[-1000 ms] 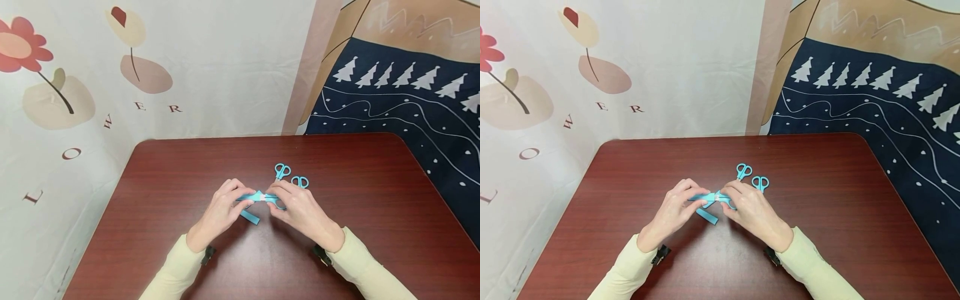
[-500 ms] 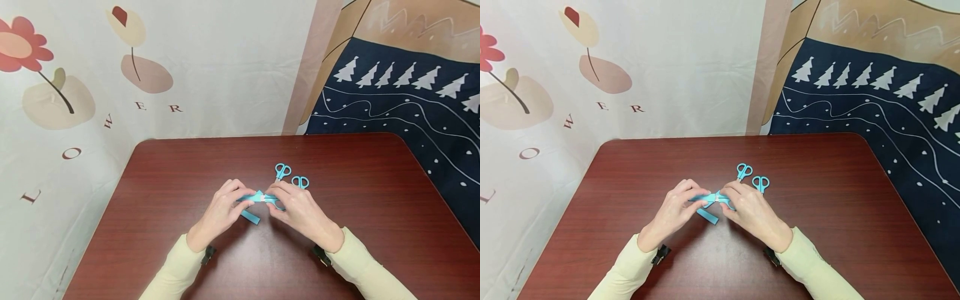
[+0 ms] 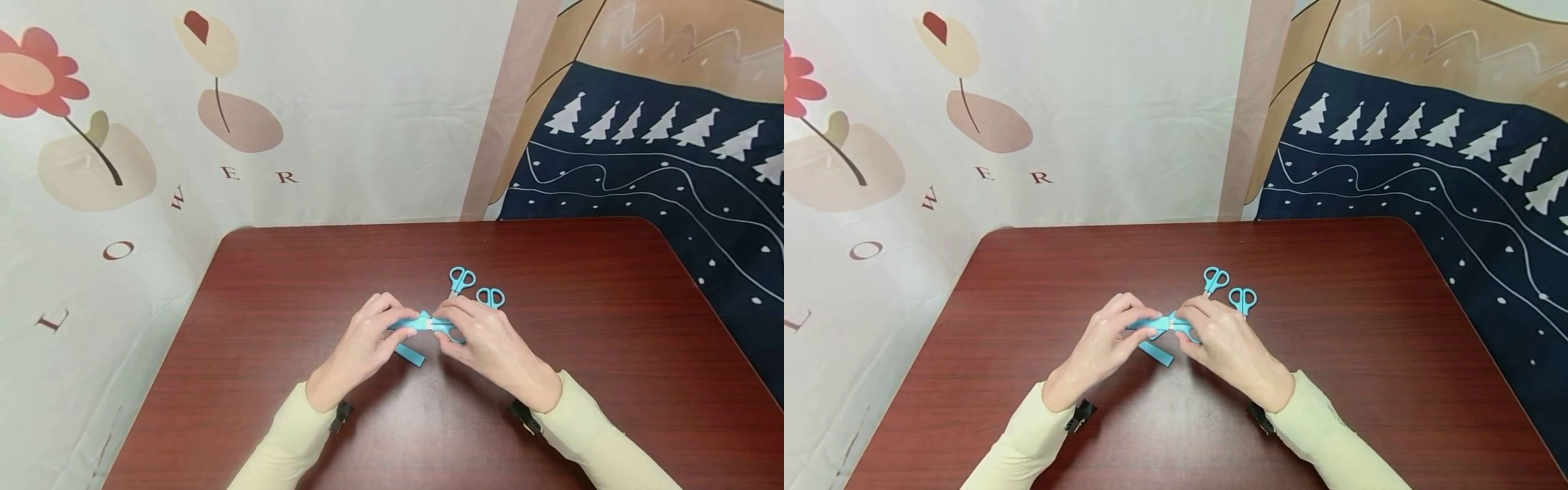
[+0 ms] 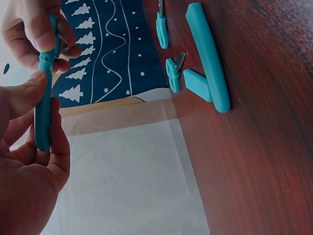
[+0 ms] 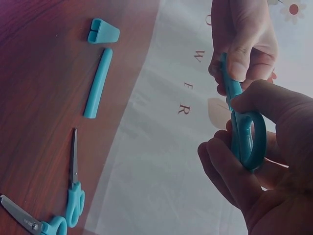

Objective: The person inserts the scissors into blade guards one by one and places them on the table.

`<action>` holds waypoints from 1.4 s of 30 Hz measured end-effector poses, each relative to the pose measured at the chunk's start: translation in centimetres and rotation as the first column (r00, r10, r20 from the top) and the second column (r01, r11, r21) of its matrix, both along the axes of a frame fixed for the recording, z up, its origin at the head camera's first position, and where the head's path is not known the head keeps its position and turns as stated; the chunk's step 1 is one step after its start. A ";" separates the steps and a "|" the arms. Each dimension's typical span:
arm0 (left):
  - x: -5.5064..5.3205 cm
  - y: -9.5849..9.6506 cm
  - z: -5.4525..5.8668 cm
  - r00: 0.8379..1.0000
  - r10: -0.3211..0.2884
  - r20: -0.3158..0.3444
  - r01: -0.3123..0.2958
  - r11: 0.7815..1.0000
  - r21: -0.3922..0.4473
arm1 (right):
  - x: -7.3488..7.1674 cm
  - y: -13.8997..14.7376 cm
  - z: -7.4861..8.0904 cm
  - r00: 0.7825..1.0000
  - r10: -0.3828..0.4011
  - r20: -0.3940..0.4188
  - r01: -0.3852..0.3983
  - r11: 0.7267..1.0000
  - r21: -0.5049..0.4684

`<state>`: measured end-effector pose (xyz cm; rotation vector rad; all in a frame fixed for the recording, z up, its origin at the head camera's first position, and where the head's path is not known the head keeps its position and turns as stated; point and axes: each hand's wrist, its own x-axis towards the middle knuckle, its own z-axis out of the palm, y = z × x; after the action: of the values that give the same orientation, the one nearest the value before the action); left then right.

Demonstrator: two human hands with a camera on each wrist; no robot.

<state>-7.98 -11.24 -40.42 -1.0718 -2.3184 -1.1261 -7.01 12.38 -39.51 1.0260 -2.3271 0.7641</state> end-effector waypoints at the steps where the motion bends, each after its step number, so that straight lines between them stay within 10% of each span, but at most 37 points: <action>1: 0.0 0.0 0.0 1.000 -0.001 0.000 0.001 1.000 -0.001 | 0.0 0.0 0.0 1.000 0.001 0.000 -0.001 1.000 -0.001; 42: 0.0 0.7 -0.4 0.998 0.017 -0.067 -0.017 1.000 -0.008 | -0.4 -0.1 -0.1 1.000 0.026 -0.016 -0.026 1.000 0.005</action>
<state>-8.01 -10.53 -40.86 -1.0741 -2.2780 -1.0585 -7.38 12.27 -39.65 1.0625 -2.3079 0.7574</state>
